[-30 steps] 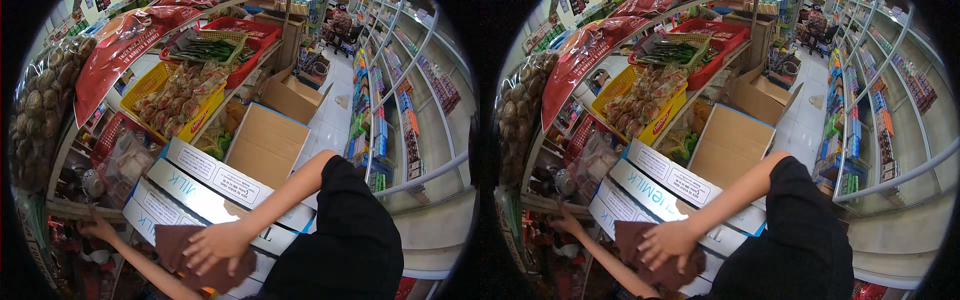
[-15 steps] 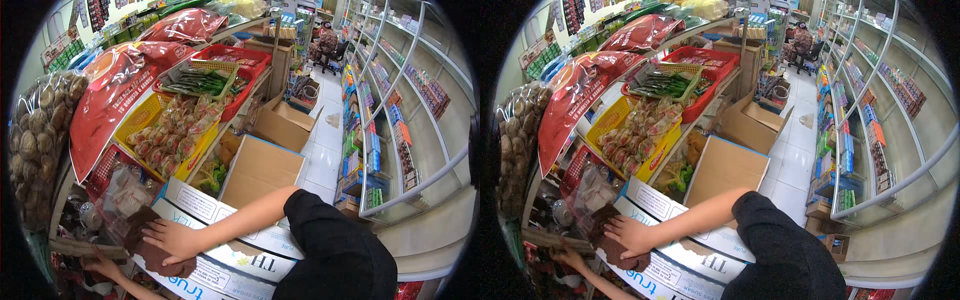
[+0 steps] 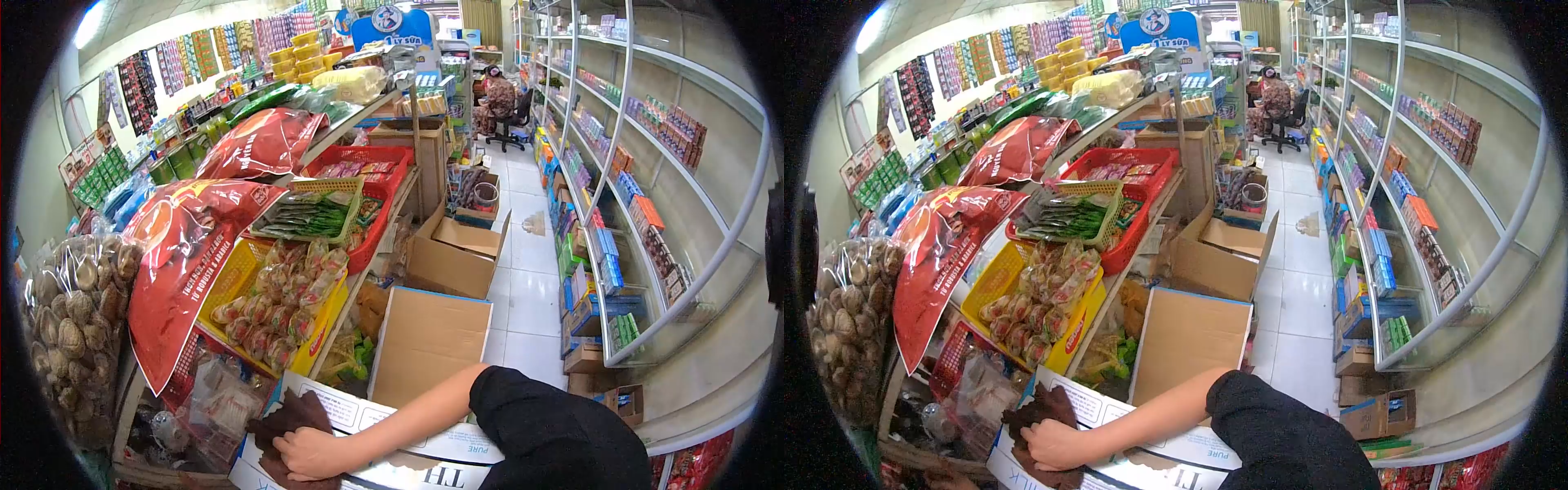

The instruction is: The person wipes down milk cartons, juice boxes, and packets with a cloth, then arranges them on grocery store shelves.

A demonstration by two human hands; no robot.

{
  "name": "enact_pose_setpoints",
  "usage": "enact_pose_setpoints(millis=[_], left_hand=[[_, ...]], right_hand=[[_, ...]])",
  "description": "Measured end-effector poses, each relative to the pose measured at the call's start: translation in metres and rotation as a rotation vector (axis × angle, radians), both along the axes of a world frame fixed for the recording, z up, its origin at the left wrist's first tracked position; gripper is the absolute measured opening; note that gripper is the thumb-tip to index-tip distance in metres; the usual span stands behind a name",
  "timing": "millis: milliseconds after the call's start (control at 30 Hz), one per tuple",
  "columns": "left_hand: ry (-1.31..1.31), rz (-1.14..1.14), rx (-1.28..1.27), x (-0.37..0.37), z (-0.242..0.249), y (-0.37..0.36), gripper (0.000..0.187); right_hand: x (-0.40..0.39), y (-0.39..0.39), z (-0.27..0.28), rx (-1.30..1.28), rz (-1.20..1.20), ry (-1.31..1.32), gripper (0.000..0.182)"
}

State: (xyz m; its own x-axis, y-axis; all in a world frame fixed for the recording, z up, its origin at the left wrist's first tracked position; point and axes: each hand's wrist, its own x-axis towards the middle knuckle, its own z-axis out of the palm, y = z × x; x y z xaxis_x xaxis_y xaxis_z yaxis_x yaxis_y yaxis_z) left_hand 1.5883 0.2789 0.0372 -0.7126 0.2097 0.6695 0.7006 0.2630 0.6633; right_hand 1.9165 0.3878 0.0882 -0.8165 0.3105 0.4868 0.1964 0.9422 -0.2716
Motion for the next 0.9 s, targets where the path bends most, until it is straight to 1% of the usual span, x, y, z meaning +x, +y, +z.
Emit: enact_pose_setpoints(millis=[67, 100, 133, 167, 267, 367, 467, 567, 667, 767, 867, 900], left_hand=[[0.144, 0.037, -0.133, 0.001, 0.005, -0.005, 0.089], [0.083, -0.003, -0.082, 0.009, 0.011, -0.006, 0.090], [0.022, -0.042, -0.032, 0.035, 0.031, -0.001, 0.091], [-0.039, -0.079, 0.019, 0.049, 0.040, 0.001, 0.091], [0.046, 0.051, -0.185, 0.029, 0.023, -0.008, 0.090], [0.124, 0.173, -0.385, 0.006, 0.005, -0.011, 0.089], [0.162, 0.159, -0.261, 0.003, 0.001, -0.008, 0.084], [0.151, 0.102, -0.060, 0.020, 0.009, -0.002, 0.076], [-0.322, -0.296, 0.281, 0.049, 0.036, 0.002, 0.065], [0.433, 0.232, -0.385, -0.029, -0.027, -0.016, 0.057], [0.706, 0.278, -0.280, -0.035, -0.027, -0.012, 0.057], [0.409, 0.094, -0.099, -0.026, -0.020, -0.008, 0.059]], right_hand=[[0.005, 0.005, 0.002, -0.057, 0.048, -0.005, 0.041], [0.007, 0.007, 0.002, -0.069, 0.064, -0.004, 0.041], [0.008, 0.009, 0.001, -0.083, 0.082, -0.003, 0.042], [0.009, 0.011, 0.001, -0.097, 0.100, -0.003, 0.042], [0.008, 0.015, 0.002, -0.197, 0.114, -0.055, 0.044], [0.010, 0.018, 0.004, -0.245, 0.117, -0.010, 0.044], [0.013, 0.021, 0.009, -0.269, 0.161, -0.037, 0.047], [0.007, 0.023, -0.006, -0.228, 0.157, 0.024, 0.051], [0.008, 0.025, -0.002, -0.272, 0.162, -0.004, 0.051], [0.012, 0.026, 0.006, -0.295, 0.166, -0.028, 0.052], [0.008, 0.027, 0.001, -0.293, 0.163, -0.050, 0.052], [0.008, 0.028, -0.001, -0.296, 0.169, -0.031, 0.053]])
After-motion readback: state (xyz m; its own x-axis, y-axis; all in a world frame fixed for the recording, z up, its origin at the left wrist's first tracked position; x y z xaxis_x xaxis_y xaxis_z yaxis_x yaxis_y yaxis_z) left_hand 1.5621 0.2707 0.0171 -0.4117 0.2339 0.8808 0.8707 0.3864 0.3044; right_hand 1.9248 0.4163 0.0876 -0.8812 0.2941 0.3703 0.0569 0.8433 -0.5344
